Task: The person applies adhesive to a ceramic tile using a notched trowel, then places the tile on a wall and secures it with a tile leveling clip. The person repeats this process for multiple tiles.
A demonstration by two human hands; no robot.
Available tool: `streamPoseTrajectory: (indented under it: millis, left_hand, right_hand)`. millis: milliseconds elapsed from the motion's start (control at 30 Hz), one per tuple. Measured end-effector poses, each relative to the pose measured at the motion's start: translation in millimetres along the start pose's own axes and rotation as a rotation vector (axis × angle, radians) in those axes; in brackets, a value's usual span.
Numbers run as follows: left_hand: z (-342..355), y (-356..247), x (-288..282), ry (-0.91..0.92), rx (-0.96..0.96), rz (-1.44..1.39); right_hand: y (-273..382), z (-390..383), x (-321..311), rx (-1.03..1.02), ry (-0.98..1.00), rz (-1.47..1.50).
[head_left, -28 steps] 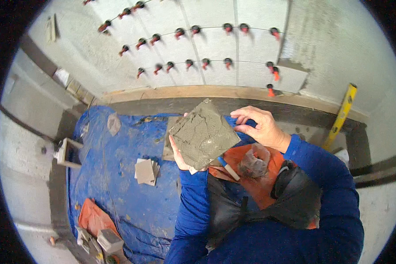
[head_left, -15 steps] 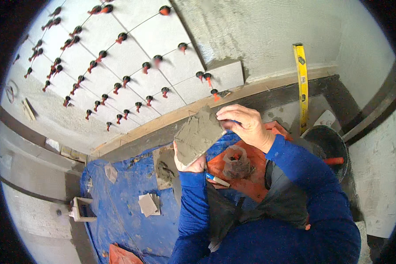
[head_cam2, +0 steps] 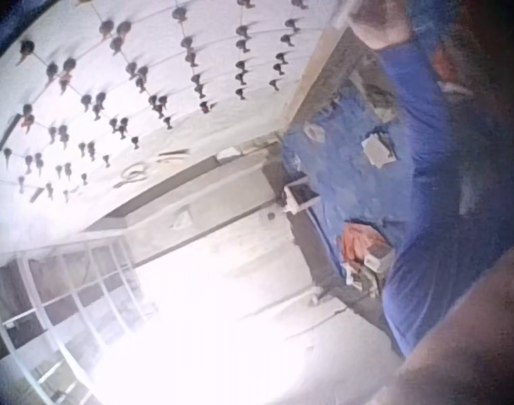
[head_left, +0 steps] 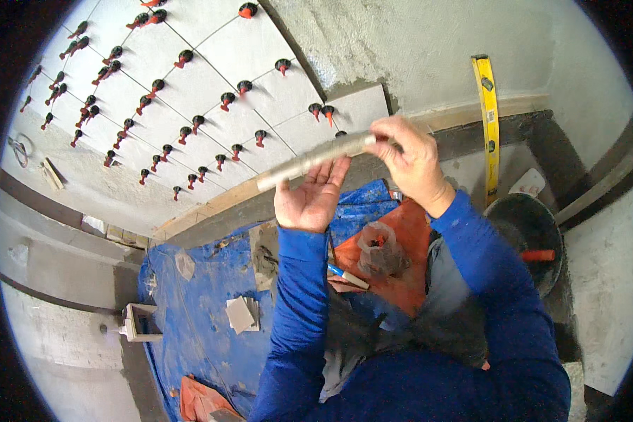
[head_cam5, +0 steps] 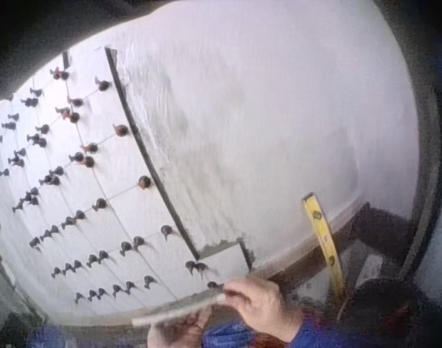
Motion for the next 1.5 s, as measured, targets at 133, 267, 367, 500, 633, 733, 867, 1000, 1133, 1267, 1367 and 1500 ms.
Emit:
streamPoseTrajectory:
  millis: [133,267,367,500,633,733,867,1000,1133,1267,1367,1500]
  left_hand:
    - [2,5,-2,-0.023,-0.095,0.122]
    - [19,15,-16,-0.11,-0.172,0.185]
    - [31,22,-32,-0.175,-0.213,0.087]
    - [37,25,-53,-0.173,-0.169,0.159]
    - [40,20,-66,-0.163,-0.176,0.097]
    - [43,13,-67,-0.127,-0.124,0.059]
    - [42,7,-67,-0.122,-0.087,0.081]
    - [40,9,-67,-0.145,-0.071,0.105]
    - [40,14,-67,-0.13,-0.068,0.146]
    - [41,18,-68,-0.123,-0.077,0.169]
    - [40,20,-68,-0.128,-0.067,0.195]
    - [39,19,-66,-0.171,-0.12,0.144]
  right_hand:
    - [-31,2,-6,0.229,-0.096,0.18]
    - [-57,0,-9,0.323,-0.062,0.18]
    - [-71,-7,-7,0.459,-0.024,0.132]
    - [-75,-15,-3,0.432,0.053,0.006]
    - [-83,-17,4,0.429,0.097,0.023]
    - [-94,-16,10,0.488,0.11,0.064]
    - [-96,-17,12,0.449,0.118,0.115]
    - [-102,-16,11,0.464,0.137,0.193]
    - [-107,-17,4,0.491,0.144,0.142]
    - [-107,-18,-3,0.487,0.13,0.097]
    - [-104,-17,-4,0.484,0.116,0.11]
    - [-98,-17,-3,0.484,0.105,0.061]
Point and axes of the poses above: each hand's wrist, its own z-axis towards the middle knuckle, its own x-axis out of the palm, y = z × x, the point moved 5 cm from there along z, towards the middle knuckle, and after that the axes turned 11 degrees about z, right-handed, at the moved point
